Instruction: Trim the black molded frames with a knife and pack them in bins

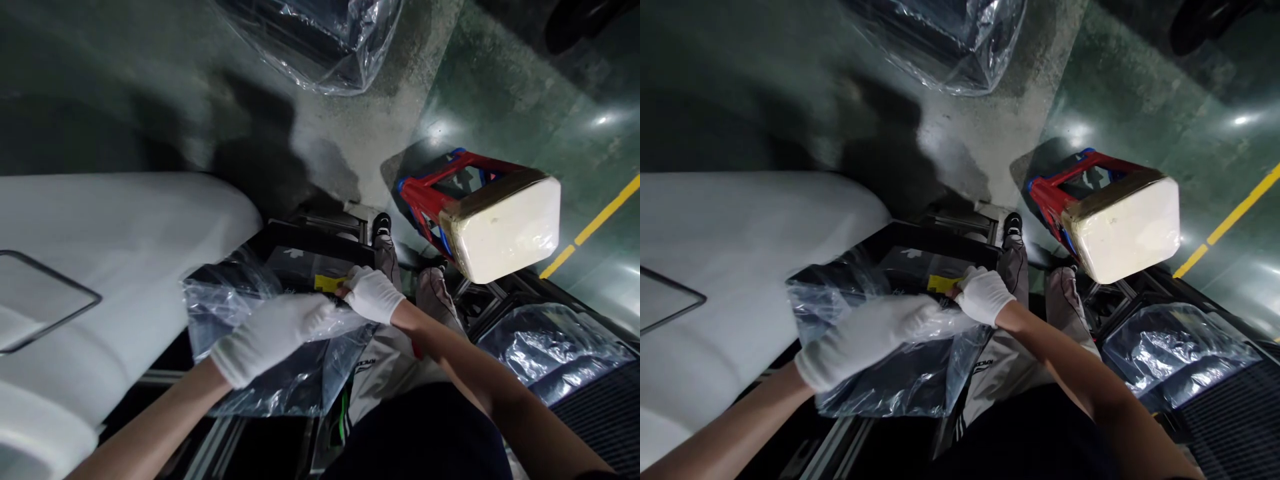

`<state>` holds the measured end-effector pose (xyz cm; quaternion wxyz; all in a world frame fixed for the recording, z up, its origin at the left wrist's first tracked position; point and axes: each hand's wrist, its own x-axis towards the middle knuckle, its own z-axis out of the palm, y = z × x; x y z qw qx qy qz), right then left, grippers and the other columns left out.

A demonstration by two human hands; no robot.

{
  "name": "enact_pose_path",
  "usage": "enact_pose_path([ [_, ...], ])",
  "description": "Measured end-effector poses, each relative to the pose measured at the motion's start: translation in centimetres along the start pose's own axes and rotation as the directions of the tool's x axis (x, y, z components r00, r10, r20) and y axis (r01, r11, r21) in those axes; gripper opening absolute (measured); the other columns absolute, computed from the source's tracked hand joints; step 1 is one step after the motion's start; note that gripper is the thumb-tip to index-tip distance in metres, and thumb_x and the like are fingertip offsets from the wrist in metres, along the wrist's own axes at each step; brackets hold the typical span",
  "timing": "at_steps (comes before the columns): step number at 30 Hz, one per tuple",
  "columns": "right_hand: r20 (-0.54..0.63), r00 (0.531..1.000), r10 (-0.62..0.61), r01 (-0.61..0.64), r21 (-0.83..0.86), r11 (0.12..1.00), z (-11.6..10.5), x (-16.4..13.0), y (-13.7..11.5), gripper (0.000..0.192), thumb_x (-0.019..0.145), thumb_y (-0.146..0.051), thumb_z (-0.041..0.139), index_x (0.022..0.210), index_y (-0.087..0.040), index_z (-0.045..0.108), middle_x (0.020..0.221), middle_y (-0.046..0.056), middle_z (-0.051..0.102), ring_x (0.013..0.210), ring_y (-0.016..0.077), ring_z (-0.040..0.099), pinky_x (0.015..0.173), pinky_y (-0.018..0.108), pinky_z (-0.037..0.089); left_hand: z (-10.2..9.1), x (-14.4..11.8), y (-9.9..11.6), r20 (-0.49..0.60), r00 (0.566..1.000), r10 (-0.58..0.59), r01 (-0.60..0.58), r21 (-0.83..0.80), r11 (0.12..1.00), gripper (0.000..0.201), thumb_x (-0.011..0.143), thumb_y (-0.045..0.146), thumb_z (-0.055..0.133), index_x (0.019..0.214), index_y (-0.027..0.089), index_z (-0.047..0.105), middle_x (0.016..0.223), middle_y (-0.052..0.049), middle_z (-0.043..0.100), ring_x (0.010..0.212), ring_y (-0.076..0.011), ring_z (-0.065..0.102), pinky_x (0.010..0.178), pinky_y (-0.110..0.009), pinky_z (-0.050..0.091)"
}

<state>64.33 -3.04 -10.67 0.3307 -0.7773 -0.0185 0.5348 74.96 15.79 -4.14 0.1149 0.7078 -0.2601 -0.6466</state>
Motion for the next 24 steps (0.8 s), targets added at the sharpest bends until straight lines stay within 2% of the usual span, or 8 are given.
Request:
enact_pose_path([
  [2, -0.007, 1.0, -0.006, 0.006, 0.017, 1.0, 0.2, -0.2, 0.5, 0.058, 0.115, -0.055, 0.044, 0.124, -0.01, 0.08, 0.133, 0.022, 0.071, 0.111, 0.0332, 0.07, 0.09, 0.041, 0.056, -0.9, 2.9, -0.9, 0.002, 0.987, -0.161, 0.161, 0.065, 0.985, 0.055, 0.112, 0.051, 0.027, 0.114, 0.027, 0.077, 0.107, -0.005, 0.084, 0.089, -0.025, 0.077, 0.077, -0.036, 0.055],
  [4, -0.016, 1.0, -0.024, 0.025, 0.056, 0.998, 0.6, -0.4, 1.2, 0.05, 0.115, -0.05, 0.048, 0.128, -0.015, 0.08, 0.139, 0.017, 0.07, 0.114, 0.0298, 0.07, 0.093, 0.038, 0.056, -1.5, 6.5, -2.0, 0.011, 0.974, -0.226, 0.22, 0.179, 0.959, 0.044, 0.107, 0.05, 0.041, 0.12, 0.027, 0.077, 0.116, -0.008, 0.083, 0.099, -0.0291, 0.077, 0.081, -0.037, 0.054],
  [7, -0.028, 0.996, -0.079, 0.082, 0.122, 0.989, 1.6, -0.5, 2.5, 0.041, 0.115, -0.043, 0.05, 0.136, -0.025, 0.079, 0.148, 0.01, 0.066, 0.122, 0.0271, 0.067, 0.1, 0.036, 0.055, -1.5, 11.3, -3.4, 0.113, 0.979, -0.168, 0.129, 0.292, 0.948, 0.041, 0.092, 0.056, 0.068, 0.115, 0.023, 0.08, 0.119, -0.013, 0.082, 0.107, -0.036, 0.076, 0.085, -0.039, 0.054],
  [9, -0.043, 0.991, -0.123, 0.129, 0.175, 0.976, 2.5, -0.2, 3.3, 0.04, 0.114, -0.04, 0.05, 0.143, -0.029, 0.076, 0.157, 0.008, 0.061, 0.129, 0.0272, 0.064, 0.107, 0.038, 0.053, -1.0, 13.3, -3.9, 0.18, 0.978, -0.107, 0.047, 0.312, 0.949, 0.032, 0.089, 0.049, 0.072, 0.104, 0.023, 0.082, 0.114, -0.013, 0.083, 0.105, -0.0363, 0.076, 0.087, -0.039, 0.054],
  [11, -0.063, 0.986, -0.156, 0.167, 0.24, 0.956, 3.2, 0.2, 3.8, 0.042, 0.114, -0.037, 0.051, 0.148, -0.027, 0.073, 0.164, 0.01, 0.055, 0.136, 0.0284, 0.06, 0.114, 0.041, 0.05, -0.4, 14.1, -4.1, 0.219, 0.974, -0.065, -0.013, 0.337, 0.941, 0.026, 0.093, 0.04, 0.065, 0.097, 0.022, 0.083, 0.11, -0.015, 0.083, 0.104, -0.036, 0.076, 0.09, -0.041, 0.054],
  [14, -0.072, 0.979, -0.19, 0.203, 0.318, 0.926, 3.9, 0.9, 4.3, 0.042, 0.112, -0.033, 0.053, 0.148, -0.024, 0.074, 0.169, 0.012, 0.05, 0.144, 0.0306, 0.056, 0.121, 0.045, 0.047, 0.1, 14.1, -4.4, 0.248, 0.968, -0.031, -0.063, 0.364, 0.929, 0.032, 0.098, 0.034, 0.056, 0.099, 0.018, 0.084, 0.111, -0.02, 0.082, 0.105, -0.0385, 0.076, 0.094, -0.045, 0.053],
  [20, -0.074, 0.974, -0.212, 0.224, 0.381, 0.897, 4.0, 1.0, 4.9, 0.038, 0.109, -0.028, 0.058, 0.141, -0.026, 0.078, 0.17, 0.01, 0.05, 0.148, 0.032, 0.054, 0.124, 0.048, 0.046, -0.5, 13.4, -5.4, 0.27, 0.963, 0.009, -0.104, 0.338, 0.935, 0.049, 0.089, 0.057, 0.07, 0.121, 0.021, 0.078, 0.125, -0.016, 0.079, 0.107, -0.0375, 0.076, 0.086, -0.04, 0.055],
  [24, -0.066, 0.98, -0.19, 0.2, 0.404, 0.892, 4.3, 0.7, 5.1, 0.039, 0.112, -0.032, 0.053, 0.142, -0.024, 0.078, 0.17, 0.011, 0.05, 0.147, 0.0306, 0.054, 0.123, 0.044, 0.047, -0.3, 14.0, -5.5, 0.293, 0.954, 0.063, -0.169, 0.352, 0.921, 0.03, 0.094, 0.043, 0.064, 0.106, 0.021, 0.08, 0.111, -0.015, 0.081, 0.095, -0.0345, 0.076, 0.082, -0.04, 0.054],
])
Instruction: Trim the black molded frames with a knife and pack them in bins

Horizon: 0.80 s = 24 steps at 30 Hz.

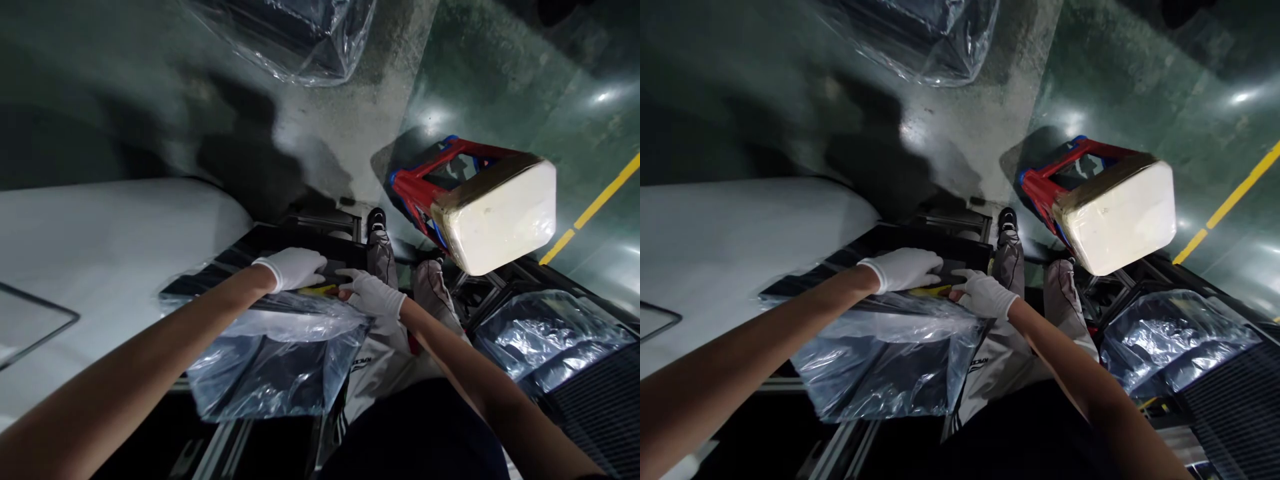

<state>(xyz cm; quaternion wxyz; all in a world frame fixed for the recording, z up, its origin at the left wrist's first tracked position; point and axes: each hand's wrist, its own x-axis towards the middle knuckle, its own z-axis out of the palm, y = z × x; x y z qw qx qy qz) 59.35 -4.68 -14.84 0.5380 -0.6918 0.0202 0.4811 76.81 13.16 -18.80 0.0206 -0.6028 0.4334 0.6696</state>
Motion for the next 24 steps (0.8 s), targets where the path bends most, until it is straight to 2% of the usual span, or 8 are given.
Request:
enact_pose_path([
  [3, 0.028, 1.0, -0.007, 0.007, -0.025, 1.0, -0.2, 0.3, 0.0, 0.039, 0.113, -0.034, 0.051, 0.139, -0.024, 0.078, 0.171, 0.01, 0.048, 0.144, 0.0308, 0.056, 0.121, 0.045, 0.048, 0.4, 0.6, -0.1, -0.032, 0.998, 0.06, -0.059, 0.023, 0.998, 0.025, 0.096, 0.033, 0.059, 0.097, 0.022, 0.081, 0.102, -0.013, 0.081, 0.091, -0.032, 0.075, 0.083, -0.04, 0.052],
  [6, 0.06, 0.998, 0.006, 0.0, -0.097, 0.995, -0.7, 0.8, -0.3, 0.039, 0.114, -0.035, 0.05, 0.14, -0.027, 0.077, 0.172, 0.008, 0.047, 0.146, 0.0311, 0.055, 0.121, 0.045, 0.049, 1.0, 0.5, -0.6, -0.119, 0.987, 0.108, -0.107, 0.017, 0.994, 0.028, 0.101, 0.036, 0.055, 0.104, 0.024, 0.081, 0.108, -0.01, 0.08, 0.099, -0.0292, 0.074, 0.089, -0.037, 0.052],
  [8, 0.039, 0.996, 0.075, -0.068, -0.158, 0.985, -0.9, 0.8, -0.7, 0.042, 0.115, -0.037, 0.049, 0.146, -0.026, 0.074, 0.172, 0.01, 0.047, 0.147, 0.0324, 0.055, 0.121, 0.047, 0.049, 1.3, 0.2, -0.8, -0.177, 0.977, 0.117, -0.118, 0.002, 0.993, 0.031, 0.104, 0.038, 0.052, 0.109, 0.025, 0.08, 0.111, -0.008, 0.079, 0.102, -0.027, 0.072, 0.091, -0.035, 0.051],
  [10, -0.008, 0.991, 0.136, -0.135, -0.209, 0.969, -0.9, 0.7, -1.4, 0.045, 0.115, -0.041, 0.046, 0.145, -0.022, 0.074, 0.172, 0.014, 0.047, 0.146, 0.0352, 0.054, 0.119, 0.051, 0.051, 1.6, 0.0, -0.9, -0.215, 0.97, 0.112, -0.117, -0.011, 0.993, 0.031, 0.105, 0.039, 0.052, 0.11, 0.025, 0.08, 0.112, -0.007, 0.078, 0.103, -0.026, 0.072, 0.092, -0.035, 0.051],
  [13, -0.054, 0.989, 0.139, -0.149, -0.283, 0.947, -0.6, 1.1, -2.9, 0.051, 0.114, -0.049, 0.046, 0.138, -0.015, 0.076, 0.172, 0.016, 0.046, 0.149, 0.0406, 0.05, 0.116, 0.056, 0.052, 1.8, 0.1, -0.7, -0.246, 0.964, 0.096, -0.106, -0.026, 0.994, 0.029, 0.104, 0.039, 0.055, 0.11, 0.025, 0.08, 0.112, -0.007, 0.079, 0.103, -0.0264, 0.071, 0.092, -0.036, 0.05],
  [19, -0.067, 0.972, 0.227, -0.236, -0.342, 0.91, -0.3, 3.1, -5.8, 0.062, 0.112, -0.05, 0.052, 0.15, -0.003, 0.063, 0.171, 0.023, 0.046, 0.153, 0.0403, 0.046, 0.122, 0.053, 0.047, 1.4, 0.5, -0.8, -0.256, 0.966, 0.029, -0.055, -0.094, 0.994, 0.031, 0.101, 0.045, 0.056, 0.095, 0.024, 0.078, 0.1, -0.006, 0.079, 0.092, -0.0252, 0.071, 0.081, -0.034, 0.049],
  [21, -0.096, 0.973, 0.21, -0.231, -0.359, 0.904, -0.5, 2.8, -5.9, 0.06, 0.112, -0.054, 0.052, 0.149, -0.008, 0.065, 0.175, 0.021, 0.041, 0.151, 0.0419, 0.047, 0.121, 0.055, 0.047, 1.2, 0.4, -0.9, -0.251, 0.968, 0.008, -0.039, -0.122, 0.992, 0.032, 0.101, 0.047, 0.056, 0.094, 0.024, 0.077, 0.1, -0.005, 0.08, 0.091, -0.0246, 0.071, 0.079, -0.033, 0.048],
  [24, -0.082, 0.989, 0.119, -0.141, -0.359, 0.923, -0.9, 2.1, -5.3, 0.048, 0.114, -0.054, 0.047, 0.139, -0.023, 0.073, 0.175, 0.012, 0.042, 0.146, 0.038, 0.051, 0.117, 0.055, 0.049, 1.1, 0.4, -0.9, -0.246, 0.969, -0.019, -0.021, -0.159, 0.987, 0.033, 0.101, 0.047, 0.055, 0.096, 0.024, 0.078, 0.102, -0.006, 0.08, 0.092, -0.0247, 0.071, 0.081, -0.033, 0.049],
])
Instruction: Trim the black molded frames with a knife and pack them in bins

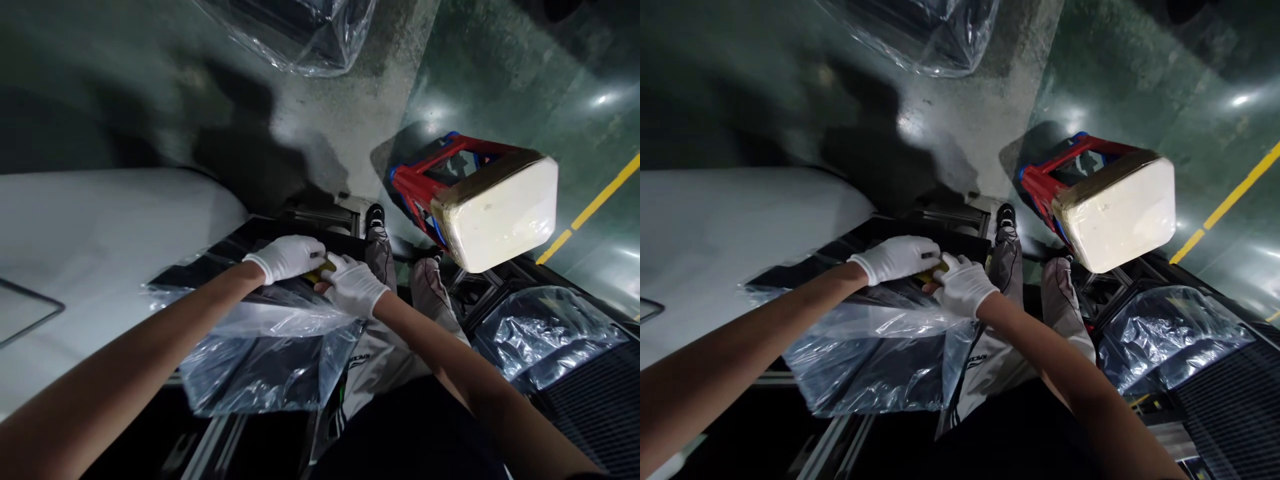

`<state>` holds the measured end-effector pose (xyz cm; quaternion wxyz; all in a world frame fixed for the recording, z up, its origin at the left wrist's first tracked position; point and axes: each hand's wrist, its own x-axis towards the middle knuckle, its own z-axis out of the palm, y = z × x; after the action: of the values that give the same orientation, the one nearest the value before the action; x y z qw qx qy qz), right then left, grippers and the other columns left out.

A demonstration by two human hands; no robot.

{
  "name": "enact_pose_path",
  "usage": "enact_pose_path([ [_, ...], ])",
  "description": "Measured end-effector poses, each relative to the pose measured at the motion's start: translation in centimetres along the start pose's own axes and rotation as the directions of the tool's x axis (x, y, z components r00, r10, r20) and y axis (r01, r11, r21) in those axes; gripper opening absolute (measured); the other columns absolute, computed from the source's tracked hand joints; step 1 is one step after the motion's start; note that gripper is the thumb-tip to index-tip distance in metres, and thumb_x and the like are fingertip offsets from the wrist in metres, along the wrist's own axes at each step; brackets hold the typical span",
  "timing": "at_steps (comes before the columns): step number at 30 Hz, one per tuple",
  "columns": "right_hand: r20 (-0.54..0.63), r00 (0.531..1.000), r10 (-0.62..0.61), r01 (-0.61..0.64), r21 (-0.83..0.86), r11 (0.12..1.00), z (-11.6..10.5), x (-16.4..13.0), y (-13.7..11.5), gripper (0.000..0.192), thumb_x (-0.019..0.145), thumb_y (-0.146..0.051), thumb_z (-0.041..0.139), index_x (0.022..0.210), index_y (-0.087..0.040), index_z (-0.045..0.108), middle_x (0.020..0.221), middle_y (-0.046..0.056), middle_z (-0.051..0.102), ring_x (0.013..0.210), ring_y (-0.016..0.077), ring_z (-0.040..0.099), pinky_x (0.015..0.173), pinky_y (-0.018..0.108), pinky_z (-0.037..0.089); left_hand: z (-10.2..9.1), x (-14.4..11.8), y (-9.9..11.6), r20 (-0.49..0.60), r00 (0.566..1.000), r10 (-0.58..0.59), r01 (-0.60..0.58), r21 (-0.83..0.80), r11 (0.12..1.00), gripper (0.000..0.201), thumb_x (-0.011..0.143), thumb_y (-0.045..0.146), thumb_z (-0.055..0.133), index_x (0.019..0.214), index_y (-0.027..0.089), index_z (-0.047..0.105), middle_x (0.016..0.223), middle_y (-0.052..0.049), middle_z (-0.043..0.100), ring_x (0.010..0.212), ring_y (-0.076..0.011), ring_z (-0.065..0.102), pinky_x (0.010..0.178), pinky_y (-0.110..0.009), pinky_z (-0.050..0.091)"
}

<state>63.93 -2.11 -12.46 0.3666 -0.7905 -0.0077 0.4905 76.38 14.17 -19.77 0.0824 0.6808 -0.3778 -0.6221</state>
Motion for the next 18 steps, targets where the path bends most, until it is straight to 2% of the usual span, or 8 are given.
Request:
enact_pose_path([
  [3, 0.058, 0.998, -0.02, 0.018, 0.033, 0.999, 0.1, 0.8, 0.5, 0.049, 0.115, -0.054, 0.043, 0.141, -0.025, 0.074, 0.17, 0.011, 0.048, 0.148, 0.0367, 0.049, 0.119, 0.055, 0.048, 0.0, 0.2, 0.1, 0.015, 1.0, -0.006, 0.006, -0.029, 1.0, 0.032, 0.099, 0.047, 0.055, 0.095, 0.024, 0.077, 0.1, -0.005, 0.08, 0.09, -0.0238, 0.071, 0.08, -0.032, 0.049],
  [6, 0.118, 0.993, 0.015, -0.021, 0.05, 0.999, 0.1, 2.7, -0.1, 0.062, 0.115, -0.059, 0.041, 0.149, -0.015, 0.068, 0.163, 0.019, 0.054, 0.15, 0.0394, 0.047, 0.123, 0.055, 0.045, -0.1, 0.4, 0.2, 0.023, 1.0, -0.013, 0.014, -0.045, 0.999, 0.031, 0.097, 0.046, 0.056, 0.093, 0.024, 0.077, 0.098, -0.005, 0.08, 0.091, -0.0245, 0.071, 0.081, -0.032, 0.049],
  [9, 0.17, 0.982, 0.089, -0.104, 0.085, 0.991, 0.1, 3.6, -1.0, 0.074, 0.115, -0.062, 0.04, 0.157, -0.004, 0.058, 0.162, 0.026, 0.052, 0.15, 0.0391, 0.049, 0.125, 0.052, 0.044, -0.3, 0.4, 0.2, 0.024, 0.999, -0.039, 0.04, -0.067, 0.997, 0.031, 0.094, 0.045, 0.055, 0.093, 0.024, 0.077, 0.099, -0.005, 0.08, 0.092, -0.025, 0.071, 0.081, -0.033, 0.049],
  [11, 0.125, 0.988, 0.088, -0.103, 0.117, 0.988, 0.2, 3.1, -0.8, 0.071, 0.115, -0.061, 0.041, 0.158, -0.008, 0.058, 0.168, 0.023, 0.048, 0.15, 0.0383, 0.049, 0.125, 0.051, 0.044, -0.6, 0.2, 0.2, 0.028, 0.998, -0.052, 0.055, -0.096, 0.994, 0.032, 0.095, 0.047, 0.054, 0.094, 0.024, 0.077, 0.099, -0.004, 0.08, 0.091, -0.0236, 0.071, 0.08, -0.031, 0.049],
  [14, 0.05, 0.998, 0.04, -0.046, 0.139, 0.989, 0.4, 1.4, 0.7, 0.057, 0.115, -0.057, 0.043, 0.155, -0.022, 0.064, 0.174, 0.014, 0.043, 0.151, 0.0371, 0.049, 0.125, 0.053, 0.044, -0.8, 0.0, 0.2, 0.028, 0.998, -0.063, 0.066, -0.13, 0.989, 0.036, 0.095, 0.051, 0.051, 0.096, 0.025, 0.076, 0.096, -0.003, 0.079, 0.088, -0.0226, 0.071, 0.078, -0.031, 0.049],
  [18, 0.096, 0.995, -0.032, 0.019, 0.14, 0.99, 0.6, 1.6, 2.3, 0.052, 0.116, -0.056, 0.043, 0.154, -0.029, 0.066, 0.176, 0.008, 0.042, 0.155, 0.0357, 0.045, 0.128, 0.055, 0.042, -0.6, 0.3, 0.4, 0.023, 0.998, -0.064, 0.067, -0.15, 0.986, 0.036, 0.094, 0.051, 0.052, 0.096, 0.024, 0.077, 0.094, -0.004, 0.079, 0.085, -0.0231, 0.07, 0.078, -0.032, 0.048],
])
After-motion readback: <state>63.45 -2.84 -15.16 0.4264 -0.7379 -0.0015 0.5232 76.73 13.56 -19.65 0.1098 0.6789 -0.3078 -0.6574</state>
